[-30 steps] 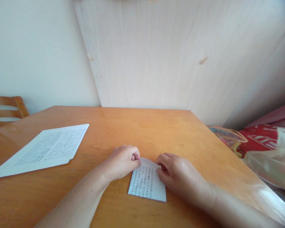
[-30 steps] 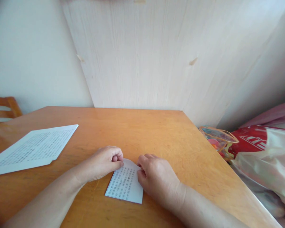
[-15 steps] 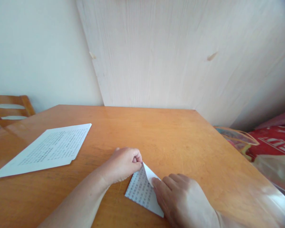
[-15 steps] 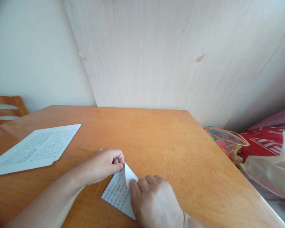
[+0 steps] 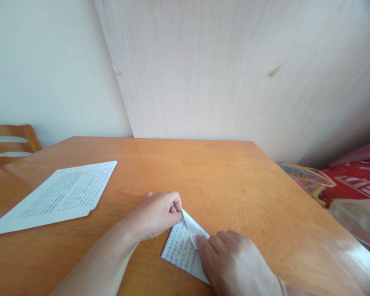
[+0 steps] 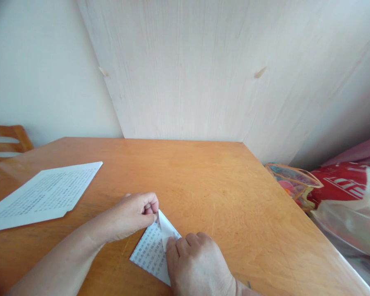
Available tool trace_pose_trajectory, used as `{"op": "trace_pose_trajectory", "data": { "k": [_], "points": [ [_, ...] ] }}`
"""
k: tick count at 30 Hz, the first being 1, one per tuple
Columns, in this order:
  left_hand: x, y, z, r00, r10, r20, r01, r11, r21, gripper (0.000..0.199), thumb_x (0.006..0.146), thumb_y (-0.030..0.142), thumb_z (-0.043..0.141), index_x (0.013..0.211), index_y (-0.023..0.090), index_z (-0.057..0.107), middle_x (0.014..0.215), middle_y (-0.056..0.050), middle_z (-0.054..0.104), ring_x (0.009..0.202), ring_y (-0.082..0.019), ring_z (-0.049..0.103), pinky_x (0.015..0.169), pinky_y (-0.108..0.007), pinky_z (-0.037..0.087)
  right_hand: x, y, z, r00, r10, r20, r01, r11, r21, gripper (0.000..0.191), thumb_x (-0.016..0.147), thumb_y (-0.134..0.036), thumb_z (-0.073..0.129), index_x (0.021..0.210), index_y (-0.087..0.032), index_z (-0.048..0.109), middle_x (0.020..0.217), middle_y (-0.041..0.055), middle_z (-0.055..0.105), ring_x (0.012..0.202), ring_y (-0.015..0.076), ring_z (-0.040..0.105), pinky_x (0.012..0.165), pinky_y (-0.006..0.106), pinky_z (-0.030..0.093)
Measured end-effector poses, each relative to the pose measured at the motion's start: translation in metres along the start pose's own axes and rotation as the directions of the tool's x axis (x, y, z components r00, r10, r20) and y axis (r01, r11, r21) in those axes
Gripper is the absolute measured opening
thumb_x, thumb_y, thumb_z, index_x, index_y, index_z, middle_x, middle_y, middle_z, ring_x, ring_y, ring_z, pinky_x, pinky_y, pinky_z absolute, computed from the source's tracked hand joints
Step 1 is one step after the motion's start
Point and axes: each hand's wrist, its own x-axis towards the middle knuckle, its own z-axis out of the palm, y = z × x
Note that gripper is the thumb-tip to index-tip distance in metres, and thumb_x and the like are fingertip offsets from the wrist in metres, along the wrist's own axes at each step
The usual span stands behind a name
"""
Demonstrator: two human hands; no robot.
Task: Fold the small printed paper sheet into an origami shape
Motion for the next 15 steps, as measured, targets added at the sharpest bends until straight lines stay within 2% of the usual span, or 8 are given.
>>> {"op": "trace_pose_trajectory", "data": {
  "k": [11, 15],
  "points": [
    [0.0002, 0.0055, -0.0059, 1.000, -0.014, 0.020, 0.013, 0.999, 0.046, 0.017, 0.086, 0.026, 0.047, 0.078, 0.023, 0.061, 0.074, 0.002, 0.067, 0.069, -0.016, 0.057, 0.059, -0.027, 0.029, -0.0003, -0.0007, 0.0043, 1.000, -0.006, -0.012, 0.006, 1.000, 0.006, 0.017, 0.077, -0.009, 0.062, 0.087, -0.020, 0.054, 0.064, -0.0027, 0.062, 0.048, 0.0155, 0.051, 0.049, 0.035, 0.022],
    [0.0009, 0.0073, -0.0044, 1.000, -0.025, 0.009, 0.025, 0.998, 0.053, 0.023, 0.090, 0.038, 0.049, 0.078, 0.022, 0.060, 0.075, 0.002, 0.068, 0.069, -0.017, 0.058, 0.060, -0.028, 0.030, -0.0014, -0.0020, 0.0028, 1.000, -0.003, 0.005, 0.003, 1.000, -0.007, 0.016, 0.079, -0.008, 0.059, 0.090, -0.019, 0.055, 0.064, -0.0019, 0.063, 0.050, 0.0154, 0.052, 0.049, 0.035, 0.023]
  ]
}}
